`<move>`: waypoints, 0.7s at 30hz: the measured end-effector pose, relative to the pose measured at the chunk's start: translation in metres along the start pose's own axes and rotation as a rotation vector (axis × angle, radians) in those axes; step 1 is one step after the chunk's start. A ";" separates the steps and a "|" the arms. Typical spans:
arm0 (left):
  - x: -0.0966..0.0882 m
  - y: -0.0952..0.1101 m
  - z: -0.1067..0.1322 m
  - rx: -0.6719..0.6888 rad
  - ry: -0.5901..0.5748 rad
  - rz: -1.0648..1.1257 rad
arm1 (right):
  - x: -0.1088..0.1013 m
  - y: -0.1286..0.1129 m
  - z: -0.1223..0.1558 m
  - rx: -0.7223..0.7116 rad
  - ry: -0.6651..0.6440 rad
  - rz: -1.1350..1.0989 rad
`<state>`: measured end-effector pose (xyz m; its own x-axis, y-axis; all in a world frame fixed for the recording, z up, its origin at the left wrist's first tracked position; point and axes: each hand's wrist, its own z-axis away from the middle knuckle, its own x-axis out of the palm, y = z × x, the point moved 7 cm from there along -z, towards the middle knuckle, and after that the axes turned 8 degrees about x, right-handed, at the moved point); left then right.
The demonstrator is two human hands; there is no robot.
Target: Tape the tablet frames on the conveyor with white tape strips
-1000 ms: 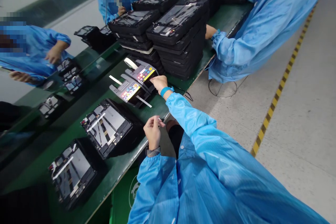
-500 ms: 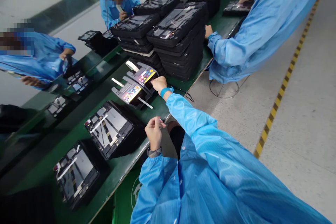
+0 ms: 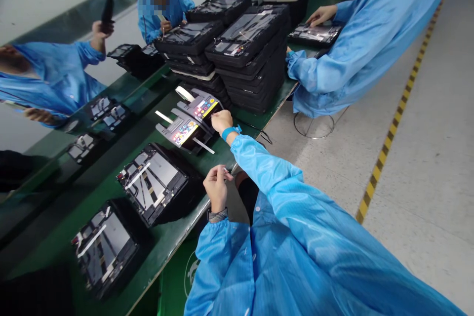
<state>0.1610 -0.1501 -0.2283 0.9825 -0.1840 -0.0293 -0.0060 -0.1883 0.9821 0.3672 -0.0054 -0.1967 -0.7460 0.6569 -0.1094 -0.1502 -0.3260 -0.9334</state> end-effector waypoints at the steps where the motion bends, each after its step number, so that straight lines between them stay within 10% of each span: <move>1: 0.000 0.000 0.000 0.000 -0.001 0.002 | 0.000 0.001 0.002 0.005 0.006 0.006; 11: 0.001 0.000 -0.001 -0.007 0.006 0.030 | -0.019 0.007 0.021 -0.094 0.014 -0.027; 21: 0.007 -0.009 -0.003 -0.145 0.124 0.152 | -0.075 0.041 0.180 -0.424 -0.253 0.526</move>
<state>0.1683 -0.1469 -0.2373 0.9878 -0.0777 0.1348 -0.1372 -0.0259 0.9902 0.3004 -0.1903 -0.1654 -0.7852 0.2911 -0.5465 0.4969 -0.2304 -0.8367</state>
